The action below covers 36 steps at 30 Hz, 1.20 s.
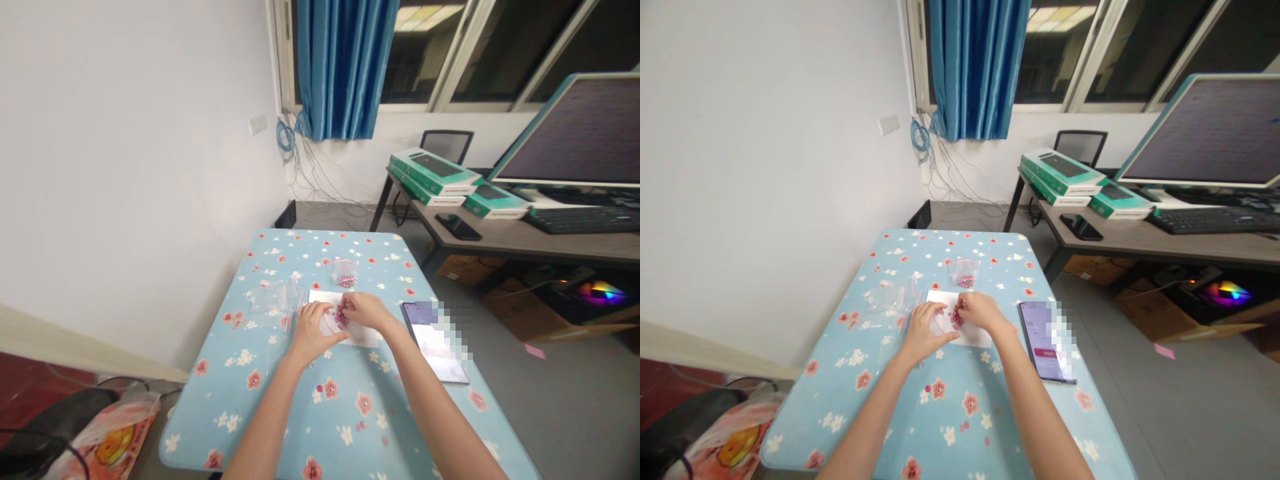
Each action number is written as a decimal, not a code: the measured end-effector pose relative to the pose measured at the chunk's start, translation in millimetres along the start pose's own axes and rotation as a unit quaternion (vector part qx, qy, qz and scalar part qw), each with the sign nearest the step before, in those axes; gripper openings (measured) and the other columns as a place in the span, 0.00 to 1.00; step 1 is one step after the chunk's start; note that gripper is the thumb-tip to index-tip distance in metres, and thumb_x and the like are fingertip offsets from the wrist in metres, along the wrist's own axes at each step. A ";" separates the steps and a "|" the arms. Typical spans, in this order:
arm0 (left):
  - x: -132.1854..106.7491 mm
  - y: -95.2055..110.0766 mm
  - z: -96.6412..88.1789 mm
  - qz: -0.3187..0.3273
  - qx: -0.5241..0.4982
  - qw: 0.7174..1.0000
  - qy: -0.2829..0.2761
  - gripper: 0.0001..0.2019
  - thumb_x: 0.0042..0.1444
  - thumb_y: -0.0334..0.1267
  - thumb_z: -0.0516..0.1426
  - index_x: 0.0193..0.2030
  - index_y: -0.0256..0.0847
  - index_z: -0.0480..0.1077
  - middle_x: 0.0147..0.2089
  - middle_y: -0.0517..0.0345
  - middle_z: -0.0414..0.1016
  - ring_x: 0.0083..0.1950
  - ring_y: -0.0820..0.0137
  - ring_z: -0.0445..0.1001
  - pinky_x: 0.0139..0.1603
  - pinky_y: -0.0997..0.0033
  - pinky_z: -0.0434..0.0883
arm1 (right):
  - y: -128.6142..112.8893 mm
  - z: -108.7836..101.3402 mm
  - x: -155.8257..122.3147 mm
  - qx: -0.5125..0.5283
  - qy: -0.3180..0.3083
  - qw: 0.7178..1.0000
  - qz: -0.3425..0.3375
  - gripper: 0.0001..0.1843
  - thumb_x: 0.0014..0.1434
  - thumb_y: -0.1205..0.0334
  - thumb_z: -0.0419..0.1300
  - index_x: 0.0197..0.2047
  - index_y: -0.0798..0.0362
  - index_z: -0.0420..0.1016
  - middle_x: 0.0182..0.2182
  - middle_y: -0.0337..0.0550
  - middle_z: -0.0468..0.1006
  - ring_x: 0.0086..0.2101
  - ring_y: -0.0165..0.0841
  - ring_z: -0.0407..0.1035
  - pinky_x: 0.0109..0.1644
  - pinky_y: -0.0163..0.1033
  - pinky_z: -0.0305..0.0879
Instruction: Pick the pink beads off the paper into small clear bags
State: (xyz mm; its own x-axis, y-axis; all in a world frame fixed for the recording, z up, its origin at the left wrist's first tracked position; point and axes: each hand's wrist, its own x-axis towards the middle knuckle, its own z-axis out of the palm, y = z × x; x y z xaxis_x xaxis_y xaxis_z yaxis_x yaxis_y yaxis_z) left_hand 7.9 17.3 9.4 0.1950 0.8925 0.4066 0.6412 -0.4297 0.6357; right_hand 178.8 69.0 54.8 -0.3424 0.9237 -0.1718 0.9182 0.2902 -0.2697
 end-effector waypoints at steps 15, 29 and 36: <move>0.5 0.6 -0.8 -0.005 -0.002 1.000 -0.010 0.28 0.37 0.46 0.68 0.46 0.44 0.65 0.40 0.58 0.72 0.44 0.62 0.70 0.47 0.60 0.64 | -0.1 7.6 -8.4 0.038 0.034 0.999 0.014 0.10 0.54 0.61 0.55 0.38 0.49 0.75 0.30 0.40 0.78 0.32 0.32 0.70 0.29 0.32 0.50; 0.5 -3.6 1.8 -0.005 0.005 1.000 -0.008 0.29 0.37 0.48 0.68 0.46 0.45 0.65 0.41 0.58 0.72 0.45 0.61 0.70 0.47 0.59 0.65 | -18.1 -16.5 14.2 -0.112 -0.039 0.992 -0.030 0.11 0.49 0.68 0.57 0.35 0.51 0.79 0.35 0.50 0.81 0.36 0.41 0.74 0.35 0.37 0.62; 0.0 -4.1 1.4 -0.005 -0.002 1.000 -0.006 0.29 0.37 0.47 0.68 0.47 0.45 0.65 0.43 0.57 0.72 0.47 0.61 0.70 0.49 0.59 0.64 | -32.7 -22.2 23.0 -0.161 -0.070 0.982 -0.074 0.13 0.45 0.73 0.60 0.36 0.58 0.80 0.33 0.58 0.80 0.38 0.44 0.74 0.40 0.39 0.64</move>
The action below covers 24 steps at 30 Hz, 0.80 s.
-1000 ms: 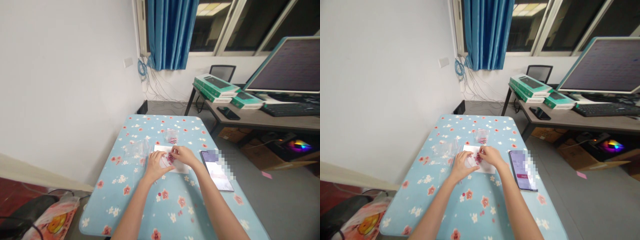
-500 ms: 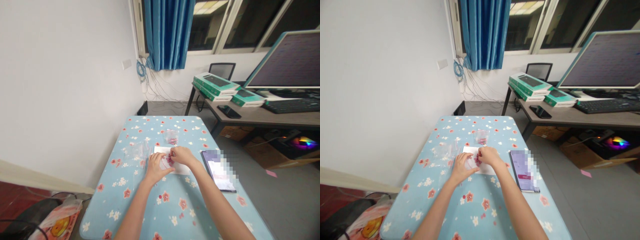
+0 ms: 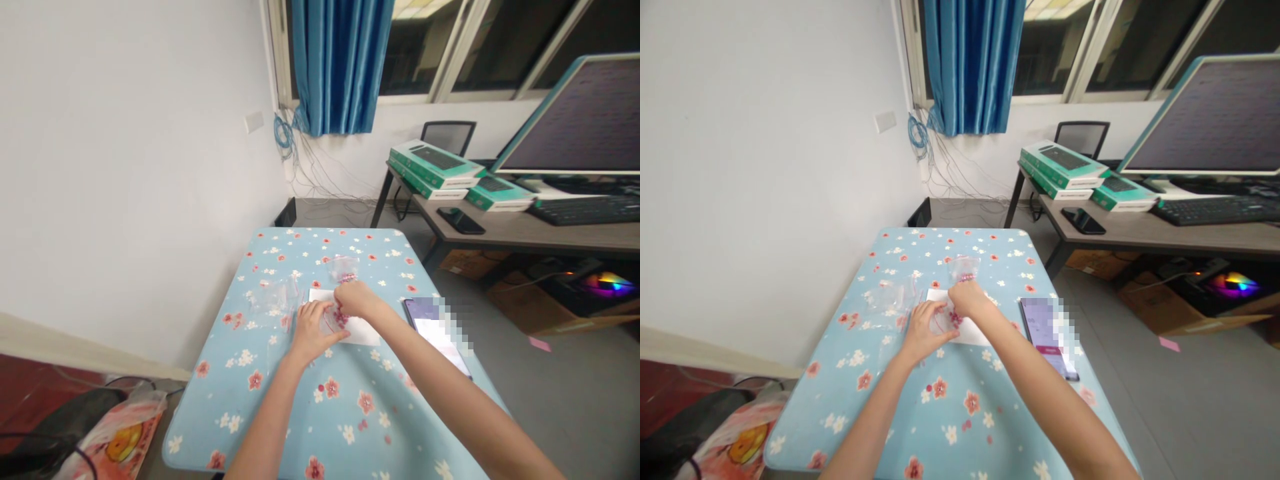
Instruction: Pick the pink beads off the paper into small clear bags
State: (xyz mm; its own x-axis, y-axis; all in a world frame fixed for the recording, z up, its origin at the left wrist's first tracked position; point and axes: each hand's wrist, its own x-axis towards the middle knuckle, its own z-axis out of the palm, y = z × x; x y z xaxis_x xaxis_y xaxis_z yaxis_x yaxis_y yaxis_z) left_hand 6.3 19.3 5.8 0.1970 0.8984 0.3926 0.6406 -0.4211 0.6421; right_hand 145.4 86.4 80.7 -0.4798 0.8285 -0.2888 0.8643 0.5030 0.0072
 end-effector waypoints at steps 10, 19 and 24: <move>-0.7 0.3 -1.1 -0.003 0.009 1.000 0.000 0.29 0.38 0.47 0.68 0.48 0.44 0.65 0.44 0.57 0.72 0.47 0.61 0.70 0.49 0.59 0.64 | 0.9 -3.5 7.0 -0.008 -0.019 1.000 -0.006 0.13 0.44 0.67 0.62 0.35 0.60 0.81 0.33 0.60 0.80 0.36 0.45 0.74 0.36 0.40 0.65; -0.2 0.2 -1.2 0.007 0.008 1.000 0.010 0.29 0.38 0.49 0.68 0.48 0.44 0.65 0.41 0.59 0.71 0.44 0.63 0.70 0.47 0.62 0.64 | 16.2 3.1 2.1 0.037 -0.015 0.999 0.003 0.09 0.47 0.63 0.59 0.28 0.55 0.80 0.26 0.50 0.80 0.30 0.38 0.73 0.29 0.34 0.59; 0.6 1.5 -2.7 0.002 0.004 1.000 0.011 0.29 0.38 0.48 0.68 0.47 0.44 0.65 0.40 0.58 0.71 0.44 0.63 0.70 0.46 0.62 0.63 | 31.8 14.5 -12.3 0.223 0.078 0.972 0.012 0.09 0.48 0.60 0.59 0.29 0.54 0.78 0.21 0.42 0.76 0.25 0.32 0.68 0.27 0.33 0.55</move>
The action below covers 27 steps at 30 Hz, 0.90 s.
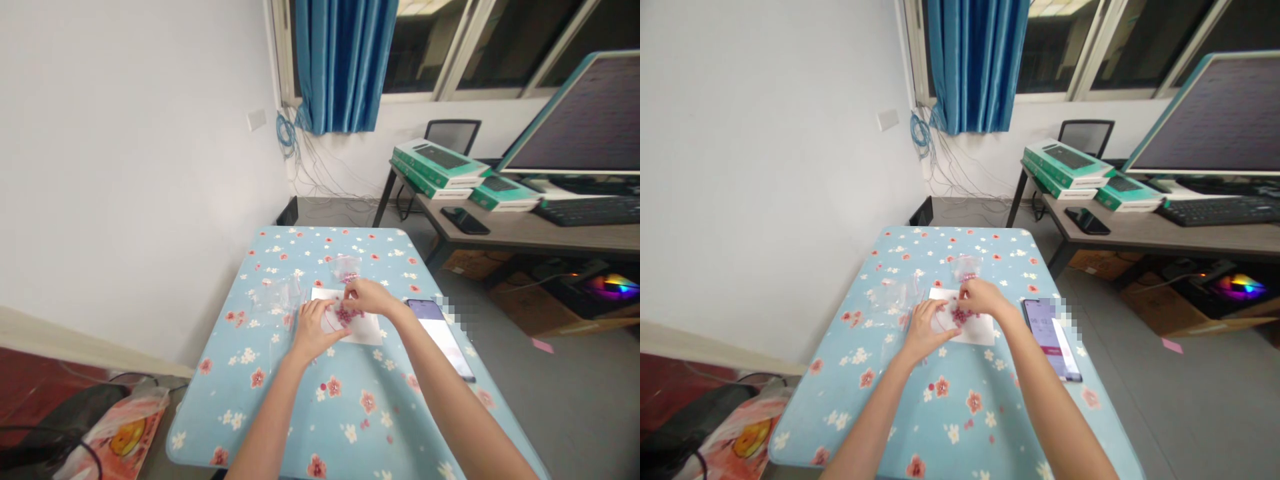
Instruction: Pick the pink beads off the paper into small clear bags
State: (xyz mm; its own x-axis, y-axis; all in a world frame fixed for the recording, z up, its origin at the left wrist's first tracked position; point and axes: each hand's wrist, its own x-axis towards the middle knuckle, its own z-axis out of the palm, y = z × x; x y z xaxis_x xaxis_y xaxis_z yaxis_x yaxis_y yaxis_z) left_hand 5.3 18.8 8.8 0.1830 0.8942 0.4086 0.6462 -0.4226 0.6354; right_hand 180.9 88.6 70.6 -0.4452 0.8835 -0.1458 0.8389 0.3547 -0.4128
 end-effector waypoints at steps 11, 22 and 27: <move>-1.5 3.4 -1.5 -0.002 -0.007 1.000 -0.011 0.33 0.38 0.49 0.68 0.51 0.43 0.63 0.44 0.54 0.73 0.46 0.60 0.70 0.49 0.58 0.63 | -5.9 61.0 -43.7 0.552 0.180 0.814 0.023 0.15 0.48 0.50 0.64 0.28 0.54 0.72 0.23 0.39 0.71 0.24 0.28 0.63 0.29 0.35 0.58; -7.7 -0.1 5.0 -0.051 -0.070 0.996 0.028 0.35 0.32 0.43 0.70 0.48 0.43 0.60 0.43 0.55 0.70 0.45 0.62 0.69 0.49 0.59 0.64 | -15.6 81.7 -35.2 0.549 0.139 0.824 -0.015 0.13 0.50 0.53 0.63 0.32 0.55 0.74 0.24 0.38 0.70 0.24 0.27 0.61 0.28 0.34 0.55; -1.3 4.1 -2.8 -0.067 -0.237 0.969 0.036 0.25 0.39 0.47 0.67 0.39 0.42 0.59 0.38 0.57 0.70 0.41 0.67 0.69 0.46 0.64 0.64 | -10.0 74.8 -39.2 0.556 0.200 0.806 -0.009 0.13 0.51 0.53 0.62 0.35 0.53 0.74 0.21 0.35 0.66 0.23 0.27 0.60 0.29 0.34 0.56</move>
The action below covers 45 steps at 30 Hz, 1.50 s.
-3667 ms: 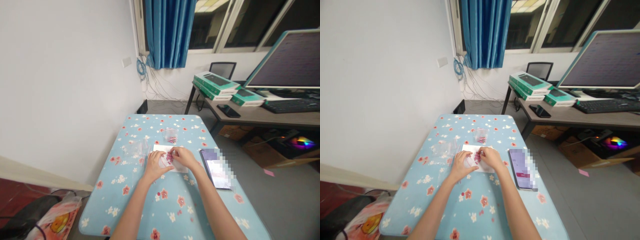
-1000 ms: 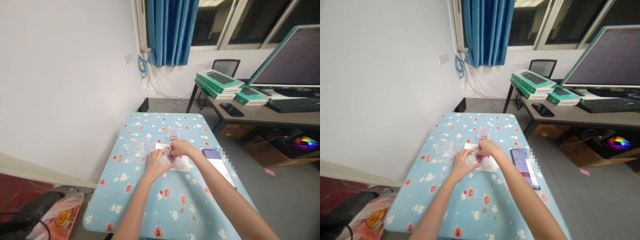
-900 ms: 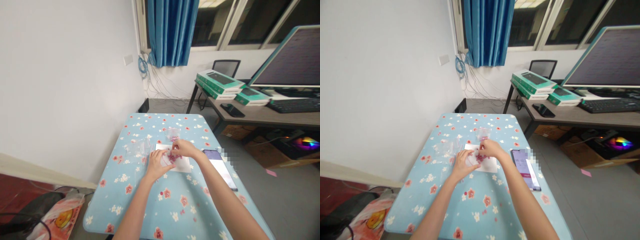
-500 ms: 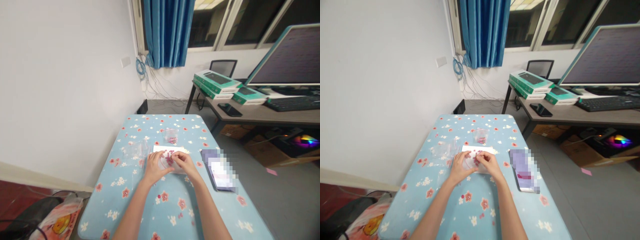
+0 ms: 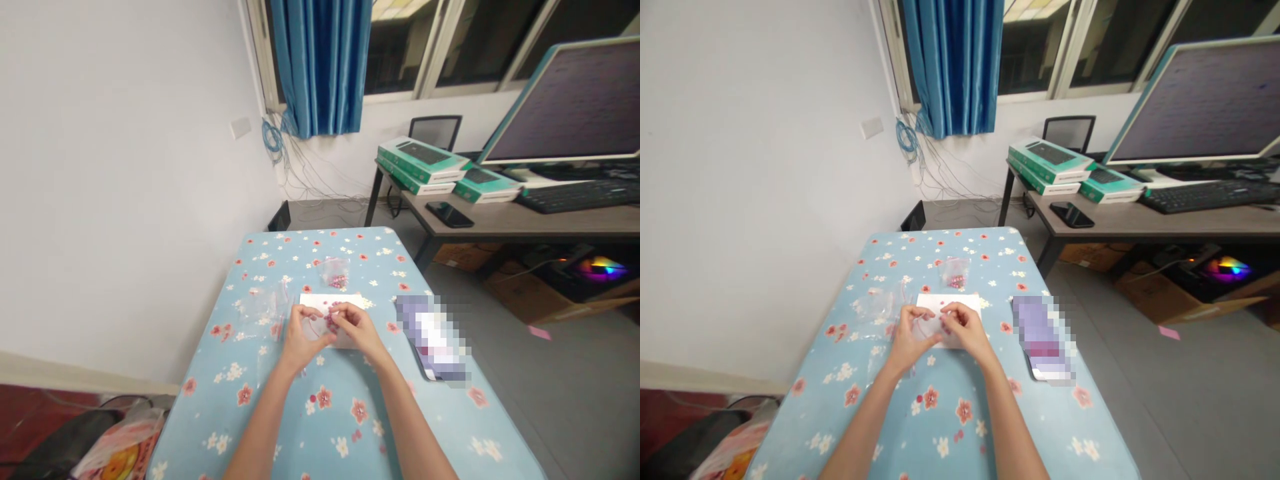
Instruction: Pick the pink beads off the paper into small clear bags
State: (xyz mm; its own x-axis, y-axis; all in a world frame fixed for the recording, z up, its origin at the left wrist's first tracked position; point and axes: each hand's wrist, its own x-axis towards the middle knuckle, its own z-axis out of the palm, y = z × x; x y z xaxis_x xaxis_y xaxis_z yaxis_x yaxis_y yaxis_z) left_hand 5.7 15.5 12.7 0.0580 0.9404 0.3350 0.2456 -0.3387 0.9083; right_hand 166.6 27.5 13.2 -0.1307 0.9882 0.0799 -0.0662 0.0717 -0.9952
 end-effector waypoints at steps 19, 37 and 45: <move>2.4 15.0 2.1 -0.318 -0.336 0.882 -0.085 0.29 0.46 0.70 0.50 0.25 0.41 0.60 0.31 0.53 0.77 0.36 0.64 0.77 0.39 0.63 0.73 | -4.9 1.5 -9.2 -0.131 -0.021 0.991 -0.022 0.13 0.54 0.51 0.60 0.32 0.54 0.73 0.23 0.36 0.66 0.24 0.27 0.57 0.28 0.33 0.52; -1.7 -8.4 6.3 -0.111 -0.045 0.991 0.053 0.20 0.52 0.48 0.57 0.18 0.40 0.55 0.23 0.62 0.66 0.25 0.74 0.67 0.27 0.75 0.66 | -13.1 -12.4 -14.3 -0.092 -0.132 0.986 0.034 0.19 0.54 0.50 0.59 0.21 0.53 0.63 0.18 0.31 0.54 0.21 0.25 0.48 0.25 0.33 0.43; 1.5 -6.3 -0.8 -0.116 -0.106 0.987 -0.023 0.15 0.49 0.50 0.59 0.27 0.38 0.69 0.34 0.55 0.71 0.35 0.69 0.72 0.27 0.73 0.74 | -18.9 -15.6 -12.9 -0.078 -0.080 0.993 0.024 0.19 0.53 0.50 0.60 0.20 0.53 0.63 0.18 0.32 0.57 0.22 0.26 0.50 0.26 0.33 0.46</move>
State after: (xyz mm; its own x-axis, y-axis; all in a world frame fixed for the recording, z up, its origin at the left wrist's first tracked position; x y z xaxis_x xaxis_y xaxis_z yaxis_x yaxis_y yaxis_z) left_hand 3.4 19.1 7.7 0.0691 0.9920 0.1053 0.0503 -0.1089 0.9928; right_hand 184.9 15.5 30.1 -0.2859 0.9579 0.0273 0.0973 0.0574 -0.9936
